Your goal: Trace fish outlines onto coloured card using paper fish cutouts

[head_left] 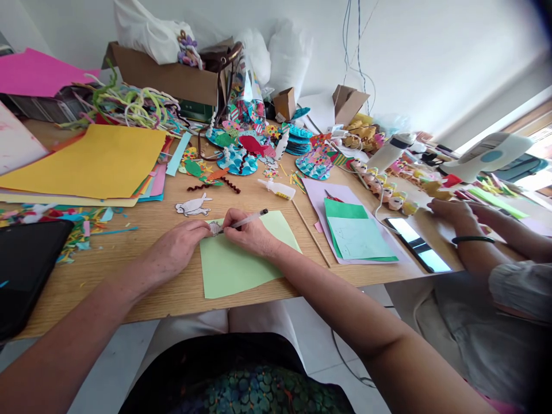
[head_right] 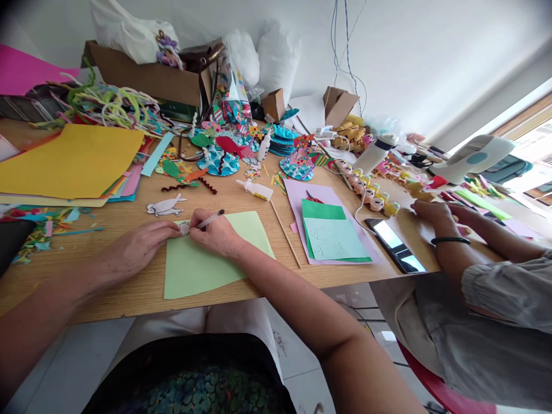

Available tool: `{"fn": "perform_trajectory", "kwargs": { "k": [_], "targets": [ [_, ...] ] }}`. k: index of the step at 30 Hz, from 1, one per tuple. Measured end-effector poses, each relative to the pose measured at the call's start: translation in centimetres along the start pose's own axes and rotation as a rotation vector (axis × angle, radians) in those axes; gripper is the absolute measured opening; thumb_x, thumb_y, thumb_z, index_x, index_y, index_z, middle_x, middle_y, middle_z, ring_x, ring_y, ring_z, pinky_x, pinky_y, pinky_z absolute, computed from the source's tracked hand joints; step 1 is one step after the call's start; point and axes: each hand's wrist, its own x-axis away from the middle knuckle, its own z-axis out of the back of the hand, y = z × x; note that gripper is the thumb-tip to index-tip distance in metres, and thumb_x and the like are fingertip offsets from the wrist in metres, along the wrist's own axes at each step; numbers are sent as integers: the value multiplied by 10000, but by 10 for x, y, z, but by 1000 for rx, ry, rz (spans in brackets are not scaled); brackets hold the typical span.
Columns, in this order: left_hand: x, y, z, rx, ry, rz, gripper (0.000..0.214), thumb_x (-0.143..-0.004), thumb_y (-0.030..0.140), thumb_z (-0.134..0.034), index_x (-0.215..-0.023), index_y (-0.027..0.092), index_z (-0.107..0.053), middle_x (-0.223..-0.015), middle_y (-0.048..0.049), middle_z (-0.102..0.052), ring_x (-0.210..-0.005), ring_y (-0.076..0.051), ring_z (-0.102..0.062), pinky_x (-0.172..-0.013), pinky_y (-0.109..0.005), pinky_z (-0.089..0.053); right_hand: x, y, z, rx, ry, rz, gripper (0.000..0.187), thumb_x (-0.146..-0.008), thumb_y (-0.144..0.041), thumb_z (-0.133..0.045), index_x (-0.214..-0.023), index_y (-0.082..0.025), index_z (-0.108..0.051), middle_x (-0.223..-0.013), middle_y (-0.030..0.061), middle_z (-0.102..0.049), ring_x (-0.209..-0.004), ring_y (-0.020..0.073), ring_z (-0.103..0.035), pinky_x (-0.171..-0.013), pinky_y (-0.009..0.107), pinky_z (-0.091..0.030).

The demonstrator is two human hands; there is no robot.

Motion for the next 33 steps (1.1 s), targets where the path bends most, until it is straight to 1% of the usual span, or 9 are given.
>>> {"fn": "perform_trajectory", "kwargs": {
  "k": [4, 8, 15, 22, 28, 33],
  "targets": [
    [0, 0, 0, -3, -5, 8, 414, -778, 139, -231, -957, 138, -604, -1054, -109, -608, -1014, -214, -544, -884, -391, -460, 1, 0, 0, 1, -18, 13, 32, -663, -153, -466, -670, -183, -457, -620, -44, -460, -581, 95, -407, -531, 210, -316],
    [1, -2, -2, 3, 13, -6, 408, -774, 126, -237, -955, 159, -602, -1047, -87, -611, -1013, -200, -546, -887, -379, -459, 0, 0, -2, 1, -23, 24, 26, -669, -160, -471, -679, -182, -462, -618, -46, -457, -579, 94, -405, -544, 209, -323],
    [0, -4, -3, 11, 12, -24, 421, -771, 119, -234, -959, 124, -611, -1030, -118, -611, -1007, -216, -547, -882, -394, -462, -1, -1, -5, 5, -18, 21, 22, -675, -162, -468, -687, -181, -474, -622, -43, -477, -568, 91, -407, -536, 207, -324],
    [0, -3, 0, 16, -1, 2, 405, -765, 108, -247, -953, 155, -603, -1055, -91, -611, -1019, -203, -545, -893, -387, -458, -2, -2, -4, 4, -38, 31, 37, -671, -151, -465, -670, -185, -451, -608, -50, -452, -567, 90, -398, -528, 204, -315],
    [0, -4, -2, 30, 15, -11, 398, -767, 112, -248, -943, 157, -602, -1034, -86, -618, -1014, -205, -547, -890, -389, -458, -1, -2, -4, -2, -44, 32, 38, -670, -148, -461, -676, -184, -452, -616, -48, -454, -573, 90, -399, -532, 205, -317],
    [0, -5, -3, 31, 30, -31, 409, -774, 117, -243, -969, 160, -599, -1028, -78, -617, -1018, -195, -545, -894, -369, -455, 0, -3, -3, 7, -41, 28, 37, -671, -149, -463, -675, -184, -452, -610, -48, -458, -569, 90, -402, -531, 207, -318]
  ]
}}
